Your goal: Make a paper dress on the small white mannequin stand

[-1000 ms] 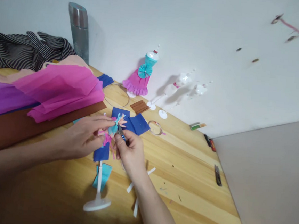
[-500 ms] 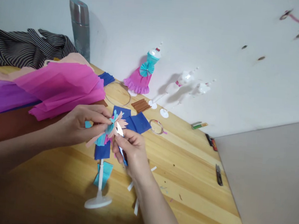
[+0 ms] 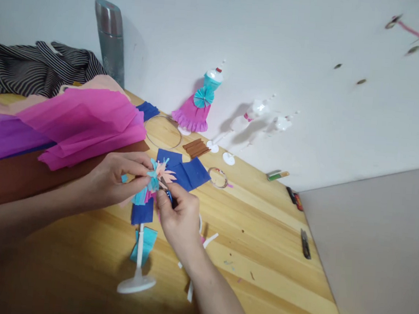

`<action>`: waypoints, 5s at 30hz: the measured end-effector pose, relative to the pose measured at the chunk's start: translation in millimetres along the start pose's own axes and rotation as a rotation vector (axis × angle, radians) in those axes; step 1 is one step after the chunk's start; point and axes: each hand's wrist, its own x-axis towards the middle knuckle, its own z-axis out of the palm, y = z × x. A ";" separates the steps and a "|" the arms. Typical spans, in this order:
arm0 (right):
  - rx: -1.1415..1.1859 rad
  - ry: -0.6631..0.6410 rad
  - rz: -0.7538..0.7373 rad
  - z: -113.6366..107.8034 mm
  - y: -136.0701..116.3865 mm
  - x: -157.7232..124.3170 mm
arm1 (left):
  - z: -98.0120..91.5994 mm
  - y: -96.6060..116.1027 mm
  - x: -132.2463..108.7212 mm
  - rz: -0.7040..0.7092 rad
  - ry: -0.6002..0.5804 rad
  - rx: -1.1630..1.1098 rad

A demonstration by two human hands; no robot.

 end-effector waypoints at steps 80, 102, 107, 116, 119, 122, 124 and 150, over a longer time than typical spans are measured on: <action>0.127 -0.098 -0.064 -9.2 -9.1 4.7 | 13.9 -7.4 -7.0 -0.092 -0.085 0.211; -0.166 0.142 -0.364 -5.5 -5.1 3.8 | 6.6 -0.4 -4.6 0.081 -0.050 0.292; -0.176 0.146 -0.410 -7.1 -8.5 1.9 | 8.4 -7.1 -6.3 0.121 -0.006 0.306; -0.275 0.082 -0.452 -16.2 -14.3 3.2 | 4.6 -0.3 -5.1 0.382 0.070 0.465; -0.274 0.085 -0.434 -15.8 -15.4 3.8 | 4.0 4.2 -5.5 0.287 0.031 0.364; -0.262 0.084 -0.427 -15.0 -17.0 4.4 | 3.4 8.6 -5.3 0.153 -0.004 0.222; -0.259 0.082 -0.429 -14.3 -17.2 4.6 | 3.4 9.7 -5.0 0.096 -0.006 0.164; -0.337 0.104 -0.487 -13.7 -22.3 -2.0 | 9.2 1.3 -8.0 0.307 0.002 0.471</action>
